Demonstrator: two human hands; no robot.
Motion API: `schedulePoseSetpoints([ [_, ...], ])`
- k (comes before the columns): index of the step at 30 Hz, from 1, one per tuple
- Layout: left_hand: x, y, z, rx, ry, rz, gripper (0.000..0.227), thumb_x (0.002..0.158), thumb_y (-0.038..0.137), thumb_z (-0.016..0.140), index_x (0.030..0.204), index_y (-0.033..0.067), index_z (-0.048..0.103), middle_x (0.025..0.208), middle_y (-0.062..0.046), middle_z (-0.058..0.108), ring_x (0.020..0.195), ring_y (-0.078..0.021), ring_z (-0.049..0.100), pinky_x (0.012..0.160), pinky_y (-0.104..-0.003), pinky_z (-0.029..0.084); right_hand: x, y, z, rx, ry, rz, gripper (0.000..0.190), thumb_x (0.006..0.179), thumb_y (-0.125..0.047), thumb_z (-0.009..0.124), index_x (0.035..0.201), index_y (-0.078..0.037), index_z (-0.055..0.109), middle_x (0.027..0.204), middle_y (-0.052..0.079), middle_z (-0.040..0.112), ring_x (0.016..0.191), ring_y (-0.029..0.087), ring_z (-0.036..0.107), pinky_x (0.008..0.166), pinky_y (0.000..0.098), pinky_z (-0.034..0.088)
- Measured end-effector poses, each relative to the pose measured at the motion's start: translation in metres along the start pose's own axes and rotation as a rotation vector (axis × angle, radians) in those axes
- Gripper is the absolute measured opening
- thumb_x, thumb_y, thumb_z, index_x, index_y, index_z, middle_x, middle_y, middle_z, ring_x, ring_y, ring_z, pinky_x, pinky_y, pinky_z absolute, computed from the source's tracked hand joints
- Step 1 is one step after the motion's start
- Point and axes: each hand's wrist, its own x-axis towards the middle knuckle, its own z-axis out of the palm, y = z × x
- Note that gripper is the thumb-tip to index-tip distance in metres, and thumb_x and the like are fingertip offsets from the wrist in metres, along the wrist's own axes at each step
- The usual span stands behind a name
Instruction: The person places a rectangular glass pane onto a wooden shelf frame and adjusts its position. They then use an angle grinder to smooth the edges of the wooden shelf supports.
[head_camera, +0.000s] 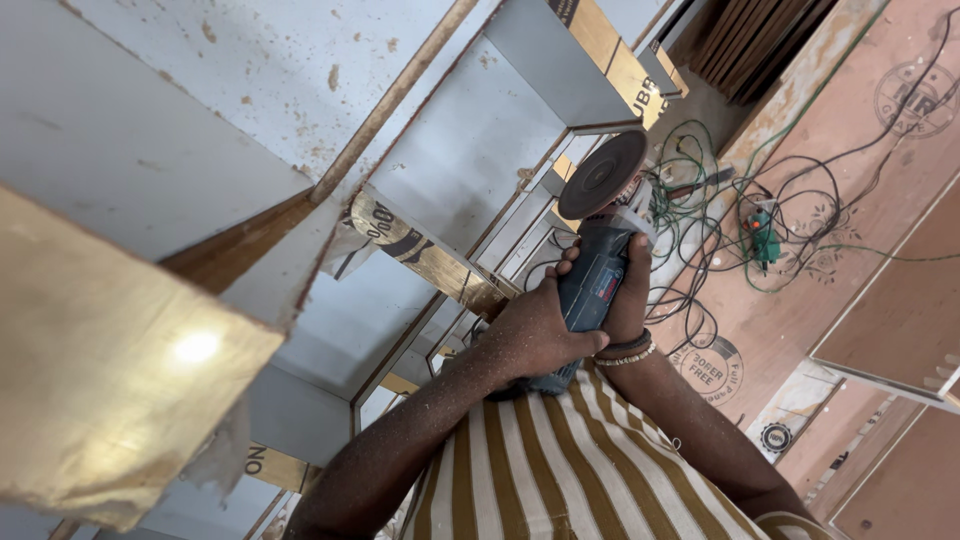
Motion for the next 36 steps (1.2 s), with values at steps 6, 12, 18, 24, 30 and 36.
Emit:
schedulePoseSetpoints([
  [6,-0.002,-0.005,0.007,0.010,0.003,0.029,0.110,0.077,0.052,0.078,0.147,-0.0124,0.023,0.120,-0.027,0.064,0.107,-0.0333,0.072,0.094,-0.040,0.061,-0.009,0.004,-0.008,0.037,0.001,0.008,0.078,0.093,-0.076,0.057,0.114,-0.001,0.057,0.097,0.012,0.065,0.087,0.023,0.068,0.092,0.0440,0.060],
  [12,-0.009,-0.008,0.014,0.002,0.004,0.055,0.111,0.078,0.052,0.077,0.148,-0.0135,0.020,0.120,-0.029,0.063,0.108,-0.0335,0.072,0.095,-0.041,0.060,-0.017,0.006,-0.009,0.031,0.002,-0.005,0.078,0.093,-0.076,0.057,0.114,-0.001,0.058,0.096,0.012,0.065,0.087,0.023,0.068,0.089,0.0431,0.061],
  [18,-0.017,-0.008,0.016,0.029,0.002,0.070,0.111,0.079,0.052,0.076,0.148,-0.0142,0.018,0.120,-0.028,0.062,0.107,-0.0329,0.072,0.094,-0.039,0.061,-0.025,0.005,-0.007,0.002,-0.001,-0.033,0.079,0.093,-0.076,0.056,0.114,0.000,0.058,0.096,0.012,0.065,0.087,0.023,0.069,0.089,0.0423,0.062],
  [24,-0.019,-0.008,0.018,0.042,0.008,0.079,0.113,0.079,0.053,0.076,0.148,-0.0148,0.017,0.121,-0.028,0.061,0.107,-0.0320,0.072,0.094,-0.039,0.061,-0.028,0.006,-0.005,-0.003,-0.004,-0.050,0.078,0.094,-0.077,0.055,0.114,-0.001,0.057,0.096,0.011,0.064,0.088,0.022,0.068,0.087,0.0418,0.061],
  [30,-0.015,-0.004,0.015,0.080,0.026,0.068,0.115,0.078,0.055,0.077,0.148,-0.0157,0.019,0.120,-0.028,0.062,0.107,-0.0316,0.072,0.093,-0.039,0.061,-0.025,0.001,0.001,0.012,-0.014,-0.055,0.079,0.092,-0.076,0.056,0.115,-0.001,0.057,0.097,0.011,0.064,0.088,0.022,0.068,0.090,0.0423,0.062],
  [36,-0.013,0.000,0.011,0.073,0.024,0.051,0.113,0.077,0.056,0.076,0.148,-0.0142,0.024,0.118,-0.026,0.065,0.106,-0.0301,0.073,0.092,-0.038,0.061,-0.021,-0.004,0.005,0.000,-0.028,-0.071,0.076,0.093,-0.075,0.057,0.122,-0.004,0.055,0.096,0.010,0.064,0.087,0.022,0.068,0.087,0.0419,0.062],
])
